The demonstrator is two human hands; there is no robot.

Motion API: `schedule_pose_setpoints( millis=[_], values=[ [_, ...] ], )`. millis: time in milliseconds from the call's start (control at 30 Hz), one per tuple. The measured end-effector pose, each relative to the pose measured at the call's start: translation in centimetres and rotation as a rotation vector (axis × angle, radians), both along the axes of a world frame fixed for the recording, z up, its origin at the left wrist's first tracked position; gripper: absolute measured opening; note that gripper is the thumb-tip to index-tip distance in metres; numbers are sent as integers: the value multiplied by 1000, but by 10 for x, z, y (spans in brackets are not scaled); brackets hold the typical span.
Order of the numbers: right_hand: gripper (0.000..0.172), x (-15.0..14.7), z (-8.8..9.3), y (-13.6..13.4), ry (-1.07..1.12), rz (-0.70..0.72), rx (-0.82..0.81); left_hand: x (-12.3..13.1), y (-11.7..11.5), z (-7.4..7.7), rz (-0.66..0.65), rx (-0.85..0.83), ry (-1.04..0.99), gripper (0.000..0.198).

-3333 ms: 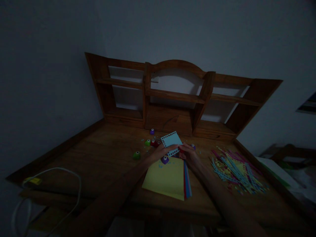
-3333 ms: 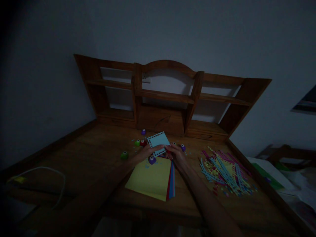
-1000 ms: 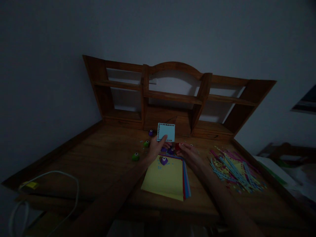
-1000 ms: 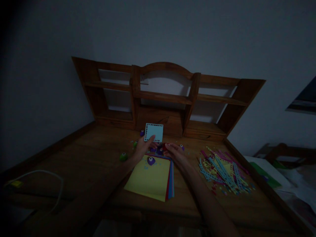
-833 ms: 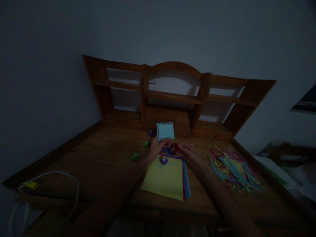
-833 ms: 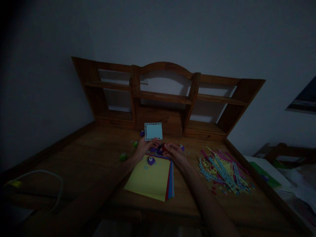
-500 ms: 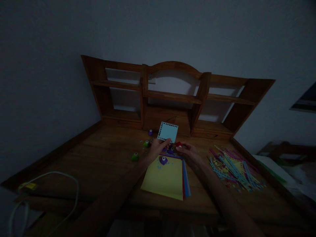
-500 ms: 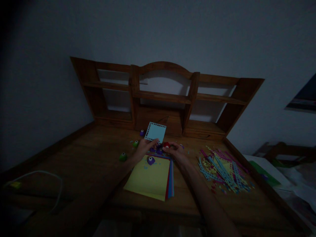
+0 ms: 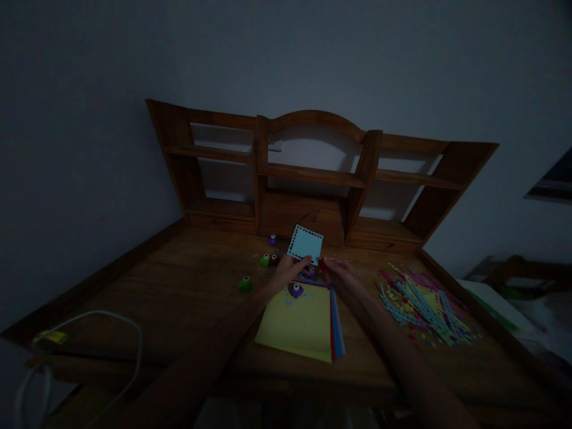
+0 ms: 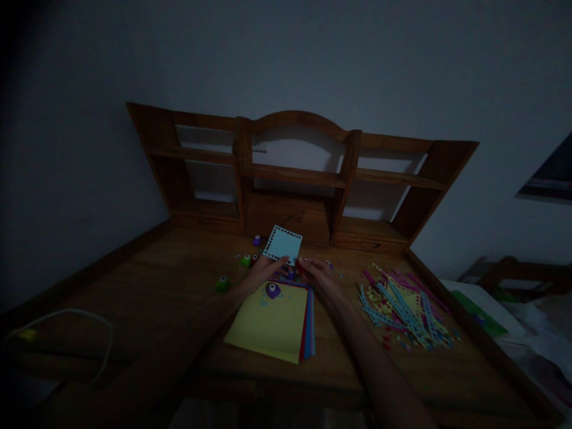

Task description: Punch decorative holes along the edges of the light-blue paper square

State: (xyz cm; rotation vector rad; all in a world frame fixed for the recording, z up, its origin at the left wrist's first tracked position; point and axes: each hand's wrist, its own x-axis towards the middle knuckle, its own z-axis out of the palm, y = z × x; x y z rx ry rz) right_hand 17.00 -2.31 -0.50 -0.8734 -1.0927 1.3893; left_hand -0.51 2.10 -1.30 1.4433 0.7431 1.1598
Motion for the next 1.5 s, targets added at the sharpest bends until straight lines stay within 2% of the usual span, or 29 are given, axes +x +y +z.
schedule_pose_setpoints(
  millis=[367,533,700,833,1033,1267,1500],
  values=[
    [23,2,-6,4,16,-48,-25,-2,-5,8,-44,-156,-17,39],
    [20,2,-5,2,10,-7,-20,-2,-4,6,-57,-133,-56,38],
    [19,2,-6,4,2,-28,-2,-1,-1,0,-45,-109,-56,37],
    [20,3,-7,6,-13,-56,-15,-2,-1,2,-45,-140,-45,37],
    [22,3,-3,4,-17,2,-33,-1,-5,8,-56,-165,-59,39],
    [23,3,-7,7,-22,-15,-16,-1,-6,6,-102,-154,-62,39],
    [20,3,-1,1,-25,104,-29,-3,-6,3,-109,-199,1,35]
  ],
)
